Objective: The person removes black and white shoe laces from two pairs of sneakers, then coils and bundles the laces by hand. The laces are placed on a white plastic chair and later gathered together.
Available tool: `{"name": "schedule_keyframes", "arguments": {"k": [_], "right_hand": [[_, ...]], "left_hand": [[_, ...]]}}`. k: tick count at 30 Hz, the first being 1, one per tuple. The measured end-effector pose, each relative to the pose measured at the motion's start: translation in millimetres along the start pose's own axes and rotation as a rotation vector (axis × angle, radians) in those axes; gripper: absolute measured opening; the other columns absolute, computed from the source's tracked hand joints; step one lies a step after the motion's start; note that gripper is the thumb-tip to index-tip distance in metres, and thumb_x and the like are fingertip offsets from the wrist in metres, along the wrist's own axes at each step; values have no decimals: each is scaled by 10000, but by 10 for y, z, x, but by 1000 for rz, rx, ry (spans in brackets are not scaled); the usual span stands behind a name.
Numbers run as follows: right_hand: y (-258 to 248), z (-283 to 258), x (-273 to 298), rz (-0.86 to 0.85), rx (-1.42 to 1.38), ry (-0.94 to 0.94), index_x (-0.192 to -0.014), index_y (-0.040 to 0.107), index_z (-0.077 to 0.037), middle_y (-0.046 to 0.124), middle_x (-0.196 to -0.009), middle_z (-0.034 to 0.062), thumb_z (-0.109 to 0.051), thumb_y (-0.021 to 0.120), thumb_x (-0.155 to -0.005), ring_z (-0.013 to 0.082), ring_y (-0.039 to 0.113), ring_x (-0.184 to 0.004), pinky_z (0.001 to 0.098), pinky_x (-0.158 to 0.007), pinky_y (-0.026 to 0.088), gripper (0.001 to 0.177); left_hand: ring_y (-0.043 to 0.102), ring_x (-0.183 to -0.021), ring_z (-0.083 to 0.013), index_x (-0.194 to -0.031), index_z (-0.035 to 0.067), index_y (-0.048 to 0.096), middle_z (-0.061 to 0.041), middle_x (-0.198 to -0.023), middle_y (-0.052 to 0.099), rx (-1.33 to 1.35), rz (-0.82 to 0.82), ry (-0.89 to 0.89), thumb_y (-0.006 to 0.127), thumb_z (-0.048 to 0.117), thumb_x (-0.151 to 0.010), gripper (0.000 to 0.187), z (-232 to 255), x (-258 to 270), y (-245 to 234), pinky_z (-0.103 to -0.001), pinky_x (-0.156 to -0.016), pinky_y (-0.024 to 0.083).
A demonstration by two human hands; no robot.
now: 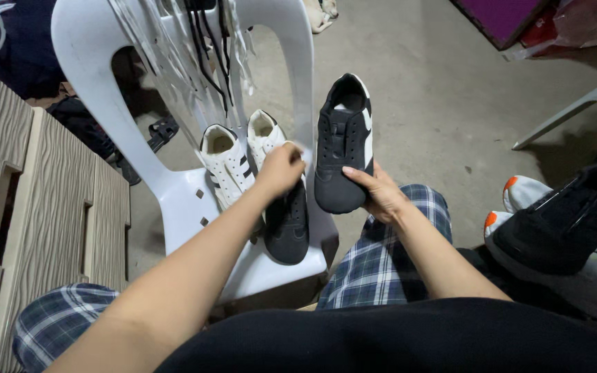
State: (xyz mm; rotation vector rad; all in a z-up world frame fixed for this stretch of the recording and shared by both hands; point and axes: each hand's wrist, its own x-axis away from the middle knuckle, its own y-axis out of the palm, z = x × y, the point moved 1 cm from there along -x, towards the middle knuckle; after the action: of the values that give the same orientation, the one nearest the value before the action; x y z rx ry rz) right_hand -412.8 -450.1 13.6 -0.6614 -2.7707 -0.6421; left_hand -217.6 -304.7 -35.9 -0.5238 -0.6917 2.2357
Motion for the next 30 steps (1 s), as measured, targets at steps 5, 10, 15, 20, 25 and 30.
{"name": "schedule_keyframes", "arguments": {"k": [5, 10, 15, 20, 25, 30], "right_hand": [[-3, -30, -5, -33, 31, 3, -1475, 439, -84, 635, -1351, 124, -219, 765, -836, 253, 646, -1213, 431, -1022, 546, 730], [23, -60, 16, -52, 82, 48, -1460, 475, -59, 656, -1337, 126, -213, 770, -835, 253, 648, -1214, 425, -1016, 543, 708], [61, -95, 20, -103, 126, 70, -1449, 490, -27, 666, -1341, 135, -205, 772, -839, 254, 655, -1224, 413, -1039, 534, 696], [267, -105, -82, -208, 67, 29, -1468, 431, -32, 627, -1360, 150, -195, 771, -837, 280, 626, -1245, 444, -1068, 512, 734], [602, -90, -148, -308, -14, 66, -1495, 414, -115, 601, -1401, 93, -202, 748, -859, 262, 600, -1285, 455, -1086, 499, 724], [1050, -46, -137, -438, -65, 122, -1508, 422, -145, 600, -1412, 69, -174, 730, -901, 245, 594, -1295, 460, -1092, 497, 681]], "left_hand": [[564, -1212, -327, -1236, 83, 557, -118, -1256, 612, -595, -304, -131, 837, 366, -792, 596, 237, 475, -15, -590, -958, 440], [518, -1250, -344, -1223, 112, 609, -115, -1292, 555, -597, -302, -164, 876, 388, -750, 609, 394, 522, -198, -540, -978, 472], [518, -1222, -354, -1209, 172, 664, -76, -1299, 557, -531, -283, -279, 853, 344, -780, 499, 435, 626, -220, -518, -976, 472], [638, -1072, -389, -1154, 122, 649, -157, -1128, 678, -291, -49, -362, 833, 272, -783, 440, 295, 912, -316, -501, -885, 511], [673, -992, -418, -1058, 60, 622, -205, -1000, 706, -90, 384, -210, 824, 220, -805, 361, 187, 1302, -597, -478, -844, 523], [692, -931, -309, -1143, 69, 612, -149, -1016, 705, 44, 782, -148, 810, 162, -814, 395, 260, 1633, -1160, -413, -834, 530]]}}
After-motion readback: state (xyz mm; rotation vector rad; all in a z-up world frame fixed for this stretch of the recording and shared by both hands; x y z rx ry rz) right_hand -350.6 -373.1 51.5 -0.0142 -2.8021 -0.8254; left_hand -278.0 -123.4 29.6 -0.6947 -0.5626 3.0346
